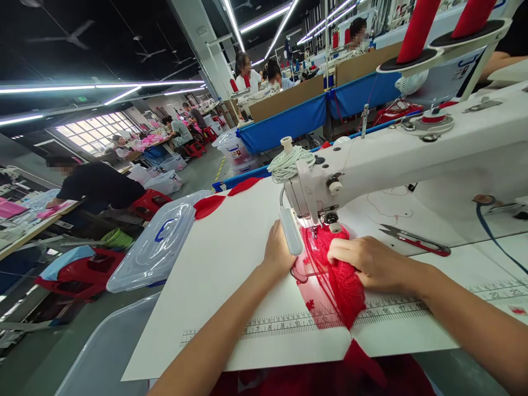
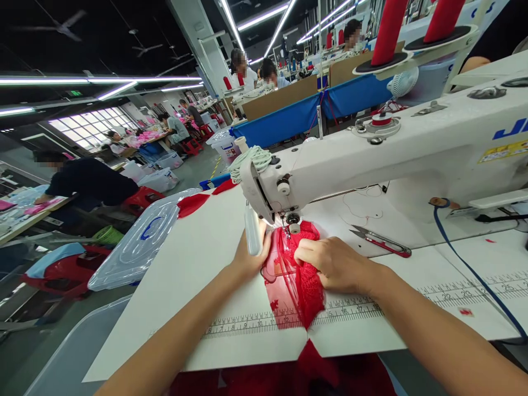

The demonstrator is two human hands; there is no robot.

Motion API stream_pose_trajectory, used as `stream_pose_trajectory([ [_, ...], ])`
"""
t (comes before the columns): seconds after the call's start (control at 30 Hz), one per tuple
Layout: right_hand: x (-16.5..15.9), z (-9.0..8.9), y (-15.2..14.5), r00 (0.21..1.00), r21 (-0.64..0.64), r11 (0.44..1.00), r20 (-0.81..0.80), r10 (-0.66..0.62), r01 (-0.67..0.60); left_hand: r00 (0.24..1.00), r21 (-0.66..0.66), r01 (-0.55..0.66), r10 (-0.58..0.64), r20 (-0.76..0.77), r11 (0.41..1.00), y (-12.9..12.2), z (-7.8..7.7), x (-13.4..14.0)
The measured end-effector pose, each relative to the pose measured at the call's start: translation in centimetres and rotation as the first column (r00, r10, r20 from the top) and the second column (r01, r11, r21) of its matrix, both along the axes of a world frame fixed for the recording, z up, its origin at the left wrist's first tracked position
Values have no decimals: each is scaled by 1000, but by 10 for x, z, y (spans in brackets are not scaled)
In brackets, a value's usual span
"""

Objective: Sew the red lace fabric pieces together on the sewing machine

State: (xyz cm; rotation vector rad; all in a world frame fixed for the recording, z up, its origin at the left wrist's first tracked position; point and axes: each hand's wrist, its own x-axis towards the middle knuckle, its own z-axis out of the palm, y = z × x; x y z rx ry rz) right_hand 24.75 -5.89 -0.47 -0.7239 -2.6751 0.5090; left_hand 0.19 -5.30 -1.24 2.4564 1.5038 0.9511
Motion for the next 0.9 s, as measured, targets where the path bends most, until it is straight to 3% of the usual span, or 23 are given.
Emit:
stream_pose_trajectory([
  [0.07, 4, 1, 0, 1000, -54, 999, -4, -2, 2, 987, -2, 139, -139, -80, 990, -26, 5, -6],
  [0.13, 6, 1, 1, 1000, -97, 995, -11, 10, -11, 913, -31, 326, -323, -251, 945, -46, 8, -12],
  [0.2, 6, 0, 1, 1000, -114, 993, 2, 15, -14, 829, -50, 386, -371, -418, 921, -57, 8, -16],
  [0.33, 0, -8, 1, 999, -24, 999, -7, -37, 37, 799, -74, 303, -296, -523, 950, -57, 11, -16],
  [0.53, -5, -22, 1, 977, 26, 996, -195, -82, 88, 815, -221, 295, -366, -449, 930, -51, 38, -7],
  [0.63, -5, -22, 2, 973, 29, 996, -217, -74, 82, 805, -252, 292, -379, -456, 923, -49, 43, -4],
  [0.8, -6, -14, 2, 984, 36, 999, -176, -16, 23, 857, 1, 205, -179, -483, 979, -44, 25, 5],
  [0.9, -5, -15, 3, 981, 40, 999, -194, -21, 30, 885, 30, 161, -131, -446, 987, -40, 10, 9],
])
